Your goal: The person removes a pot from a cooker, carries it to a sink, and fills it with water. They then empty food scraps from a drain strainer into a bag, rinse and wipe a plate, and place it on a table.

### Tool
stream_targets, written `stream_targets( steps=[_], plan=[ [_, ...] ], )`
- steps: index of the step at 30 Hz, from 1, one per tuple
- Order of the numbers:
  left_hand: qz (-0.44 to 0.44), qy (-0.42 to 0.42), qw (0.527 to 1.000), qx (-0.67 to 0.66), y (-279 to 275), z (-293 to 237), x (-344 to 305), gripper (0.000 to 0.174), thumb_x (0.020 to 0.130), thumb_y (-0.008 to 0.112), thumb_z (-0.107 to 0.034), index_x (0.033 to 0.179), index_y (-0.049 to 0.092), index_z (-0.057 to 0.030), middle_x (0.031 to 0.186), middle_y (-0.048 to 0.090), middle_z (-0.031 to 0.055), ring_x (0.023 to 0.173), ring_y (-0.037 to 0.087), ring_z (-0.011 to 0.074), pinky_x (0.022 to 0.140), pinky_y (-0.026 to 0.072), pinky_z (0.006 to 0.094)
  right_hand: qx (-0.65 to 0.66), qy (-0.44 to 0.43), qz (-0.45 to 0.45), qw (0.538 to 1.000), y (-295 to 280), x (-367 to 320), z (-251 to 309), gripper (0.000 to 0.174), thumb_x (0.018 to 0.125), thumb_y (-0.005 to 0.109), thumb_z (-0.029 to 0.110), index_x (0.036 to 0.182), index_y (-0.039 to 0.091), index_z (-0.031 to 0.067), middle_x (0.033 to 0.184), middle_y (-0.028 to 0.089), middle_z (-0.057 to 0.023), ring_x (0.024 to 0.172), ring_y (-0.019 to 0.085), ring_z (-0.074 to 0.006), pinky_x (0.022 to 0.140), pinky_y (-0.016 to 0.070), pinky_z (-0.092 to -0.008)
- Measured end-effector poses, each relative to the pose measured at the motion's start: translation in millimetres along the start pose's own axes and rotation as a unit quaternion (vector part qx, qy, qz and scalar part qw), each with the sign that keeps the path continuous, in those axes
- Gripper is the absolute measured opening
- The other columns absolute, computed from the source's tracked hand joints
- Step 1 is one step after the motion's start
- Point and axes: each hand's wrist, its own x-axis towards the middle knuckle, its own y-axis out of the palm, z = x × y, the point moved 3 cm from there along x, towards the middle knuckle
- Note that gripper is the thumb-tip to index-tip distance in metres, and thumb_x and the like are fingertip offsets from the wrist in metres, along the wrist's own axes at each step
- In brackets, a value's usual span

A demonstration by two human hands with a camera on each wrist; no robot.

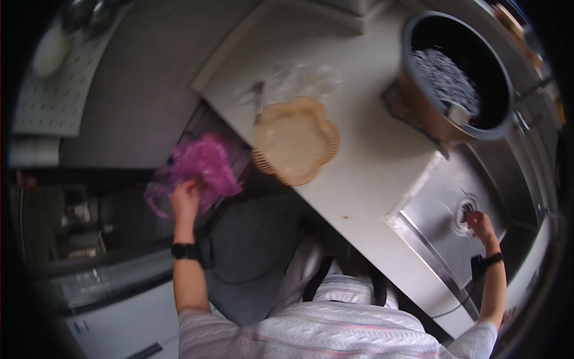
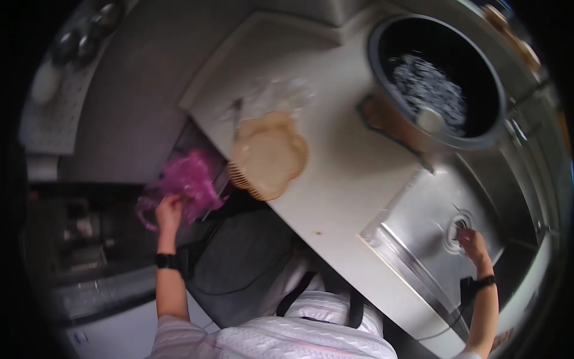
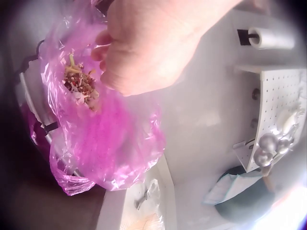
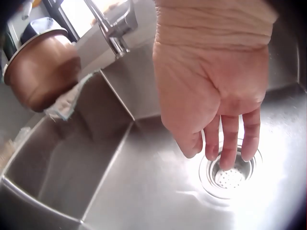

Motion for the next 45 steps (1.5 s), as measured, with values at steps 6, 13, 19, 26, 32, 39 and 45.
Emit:
stream_targets(
  steps=[6, 13, 19, 26, 32, 39, 45],
  plan=[
    [-0.018, -0.050, 0.998, -0.031, -17, 8, -4, 0.007, 0.070, 0.063, -0.011, 0.074, 0.064, -0.0052, 0.073, 0.059, 0.0110, 0.066, 0.059, 0.0292, 0.060, 0.0455, 0.0379, 0.081, -0.073, -0.064, 0.992, -50, -56, 83, 0.032, 0.082, 0.053, 0.013, 0.113, 0.053, 0.0024, 0.092, 0.062, -0.0046, 0.067, 0.060, -0.0106, 0.044, 0.0416, -0.0210],
    [0.036, -0.025, 0.997, -0.061, -27, 23, 6, 0.009, 0.072, 0.064, -0.014, 0.069, 0.061, -0.0056, 0.070, 0.057, 0.0100, 0.068, 0.057, 0.0313, 0.059, 0.0443, 0.0403, 0.072, -0.159, -0.028, 0.984, -9, -174, 226, 0.023, 0.084, 0.058, 0.016, 0.100, 0.056, -0.0004, 0.082, 0.062, -0.0054, 0.062, 0.059, -0.0094, 0.046, 0.0399, -0.0173],
    [0.030, 0.131, 0.986, -0.103, -23, 48, 15, 0.011, 0.072, 0.060, -0.006, 0.082, 0.062, -0.0050, 0.080, 0.058, 0.0109, 0.072, 0.057, 0.0313, 0.063, 0.0456, 0.0389, 0.149, -0.191, 0.231, 0.942, 179, -208, 368, 0.026, 0.083, 0.056, -0.002, 0.109, 0.054, -0.0053, 0.095, 0.062, -0.0113, 0.086, 0.060, -0.0129, 0.064, 0.0507, -0.0235],
    [0.152, 0.328, 0.923, -0.130, -47, 64, 3, 0.030, 0.072, 0.060, -0.008, 0.101, 0.059, 0.0005, 0.108, 0.053, 0.0181, 0.113, 0.045, 0.0337, 0.098, 0.0299, 0.0482, 0.146, -0.253, 0.263, 0.920, 352, -149, 516, 0.086, 0.075, 0.071, 0.026, 0.139, 0.018, 0.0076, 0.117, 0.053, -0.0139, 0.073, 0.058, -0.0096, 0.046, 0.0463, -0.0221],
    [0.136, 0.367, 0.920, 0.001, -42, 110, 28, 0.016, 0.071, 0.056, -0.006, 0.085, 0.063, -0.0027, 0.090, 0.058, 0.0136, 0.102, 0.052, 0.0296, 0.102, 0.0227, 0.0534, 0.158, -0.256, 0.263, 0.917, 354, -150, 568, 0.025, 0.088, 0.056, 0.027, 0.089, 0.063, 0.0031, 0.077, 0.065, -0.0039, 0.059, 0.060, -0.0094, 0.045, 0.0443, -0.0205],
    [-0.025, 0.289, 0.949, -0.122, -91, 138, 85, 0.010, 0.072, 0.060, -0.003, 0.081, 0.063, -0.0066, 0.068, 0.056, 0.0064, 0.069, 0.055, 0.0249, 0.094, 0.0337, 0.0447, 0.199, -0.351, 0.214, 0.890, 313, -179, 643, 0.029, 0.089, 0.055, 0.032, 0.087, 0.063, 0.0033, 0.070, 0.061, -0.0023, 0.058, 0.059, -0.0088, 0.047, 0.0439, -0.0196],
    [-0.002, 0.268, 0.945, -0.186, -90, 139, 90, 0.012, 0.071, 0.059, -0.001, 0.082, 0.062, -0.0058, 0.067, 0.055, 0.0059, 0.066, 0.053, 0.0248, 0.085, 0.0375, 0.0406, 0.198, -0.334, 0.148, 0.910, 319, -166, 639, 0.025, 0.088, 0.058, 0.029, 0.084, 0.063, 0.0045, 0.068, 0.059, 0.0012, 0.062, 0.055, -0.0054, 0.053, 0.0453, -0.0195]
  ],
)
